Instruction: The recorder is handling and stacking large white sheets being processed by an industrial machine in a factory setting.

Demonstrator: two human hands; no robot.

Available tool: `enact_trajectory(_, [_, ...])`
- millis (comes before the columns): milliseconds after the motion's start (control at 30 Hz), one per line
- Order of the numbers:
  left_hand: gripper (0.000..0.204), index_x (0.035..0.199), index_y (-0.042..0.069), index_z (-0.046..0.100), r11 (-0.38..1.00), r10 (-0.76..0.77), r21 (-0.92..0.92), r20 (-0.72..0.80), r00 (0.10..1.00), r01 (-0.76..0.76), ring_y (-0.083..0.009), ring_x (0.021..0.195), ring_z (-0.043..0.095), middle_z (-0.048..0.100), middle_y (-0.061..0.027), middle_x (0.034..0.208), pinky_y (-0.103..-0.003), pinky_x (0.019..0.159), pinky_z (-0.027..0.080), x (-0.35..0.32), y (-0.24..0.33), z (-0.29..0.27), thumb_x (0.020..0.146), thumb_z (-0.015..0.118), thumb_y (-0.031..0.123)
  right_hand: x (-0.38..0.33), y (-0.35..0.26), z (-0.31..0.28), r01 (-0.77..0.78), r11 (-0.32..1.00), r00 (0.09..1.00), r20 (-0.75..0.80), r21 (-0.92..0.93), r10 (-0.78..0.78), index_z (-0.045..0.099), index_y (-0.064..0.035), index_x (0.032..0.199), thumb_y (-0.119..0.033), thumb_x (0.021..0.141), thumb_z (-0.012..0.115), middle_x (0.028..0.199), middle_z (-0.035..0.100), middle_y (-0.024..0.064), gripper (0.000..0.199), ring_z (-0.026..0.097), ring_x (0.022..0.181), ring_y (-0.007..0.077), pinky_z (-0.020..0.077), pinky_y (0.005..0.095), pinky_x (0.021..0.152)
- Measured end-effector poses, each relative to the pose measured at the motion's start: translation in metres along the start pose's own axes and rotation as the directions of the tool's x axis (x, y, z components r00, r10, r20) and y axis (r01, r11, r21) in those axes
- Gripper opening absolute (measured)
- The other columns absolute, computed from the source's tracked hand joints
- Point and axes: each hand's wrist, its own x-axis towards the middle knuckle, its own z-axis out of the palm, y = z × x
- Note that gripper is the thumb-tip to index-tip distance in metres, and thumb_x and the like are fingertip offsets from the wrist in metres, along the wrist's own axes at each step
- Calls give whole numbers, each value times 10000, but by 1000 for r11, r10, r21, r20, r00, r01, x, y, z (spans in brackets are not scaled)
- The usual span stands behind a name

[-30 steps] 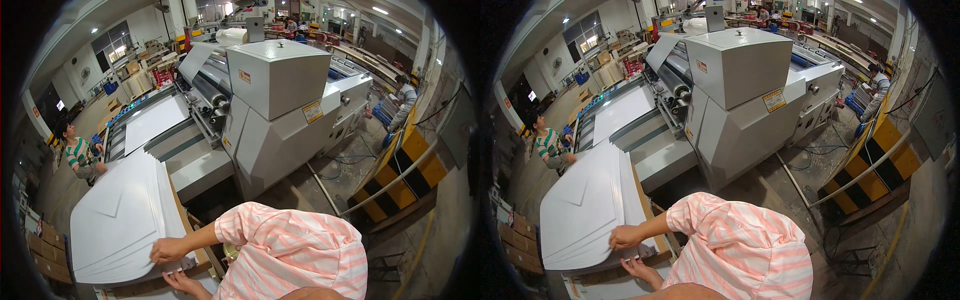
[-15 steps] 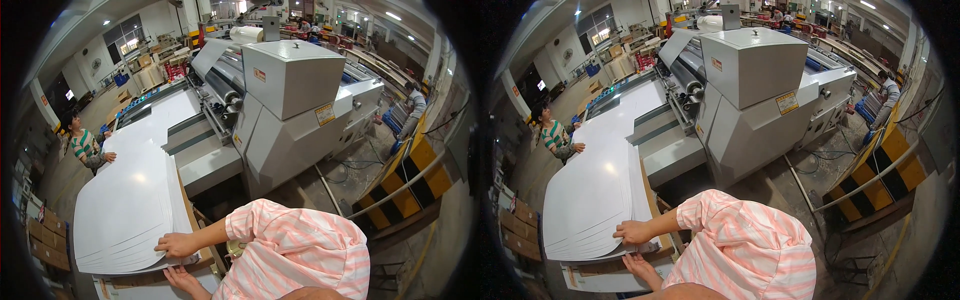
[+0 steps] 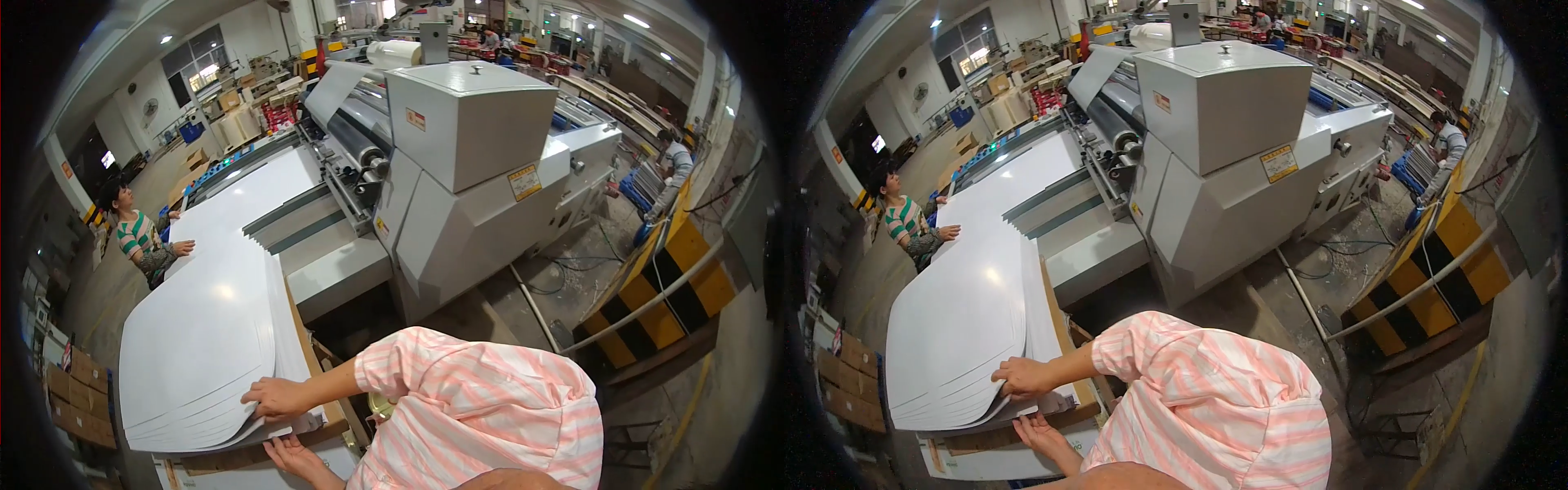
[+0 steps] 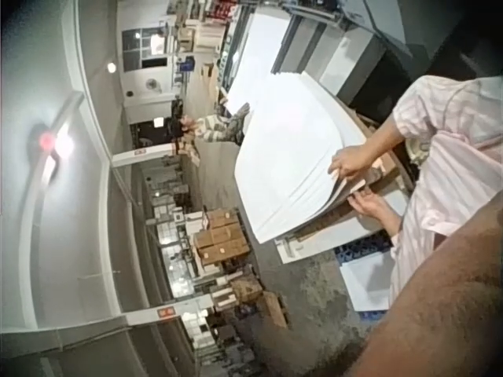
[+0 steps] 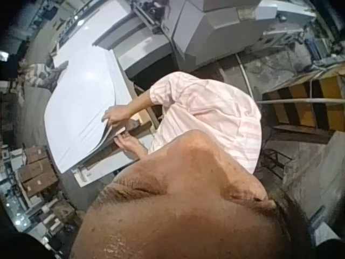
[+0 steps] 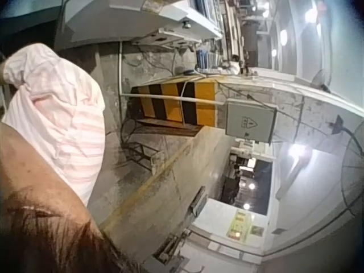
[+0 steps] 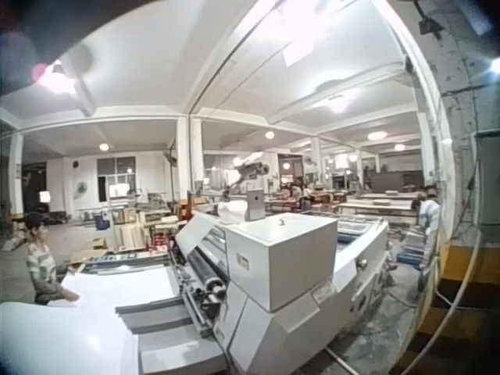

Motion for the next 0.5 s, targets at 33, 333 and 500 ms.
enact_trajectory(33, [498, 1239, -29, 332, 1000, 9, -9, -27, 1000, -9, -188, 768, 555, 550, -131, 996, -275, 671, 488, 1, -1, 0, 836, 569, 143, 10, 0, 1, -87, 990, 995, 58, 108, 81, 587, -49, 705, -243, 752, 562, 847, 550, 125, 202, 523, 761, 288, 411, 388, 654])
enact_trajectory(333, [367, 1110, -2, 474, 978, 21, 210, -105, 994, 2, -111, 710, 455, 499, -19, 798, -237, 614, 349, -2, 0, 10, 837, 584, 218, 17, -8, -9, 127, 963, 966, -251, 236, -66, 591, -31, 682, -191, 744, 574, 768, 583, 102, 172, 556, 721, 273, 442, 379, 626])
enact_trajectory(500, [204, 997, 42, 525, 960, 51, 277, 7, 999, -51, -90, 715, 428, 463, 11, 791, -239, 628, 331, -5, -5, 0, 844, 539, 177, -23, 16, 15, 59, 998, 990, 127, 8, -59, 629, -57, 709, -174, 687, 606, 940, 587, 51, 122, 543, 856, 246, 447, 361, 663])
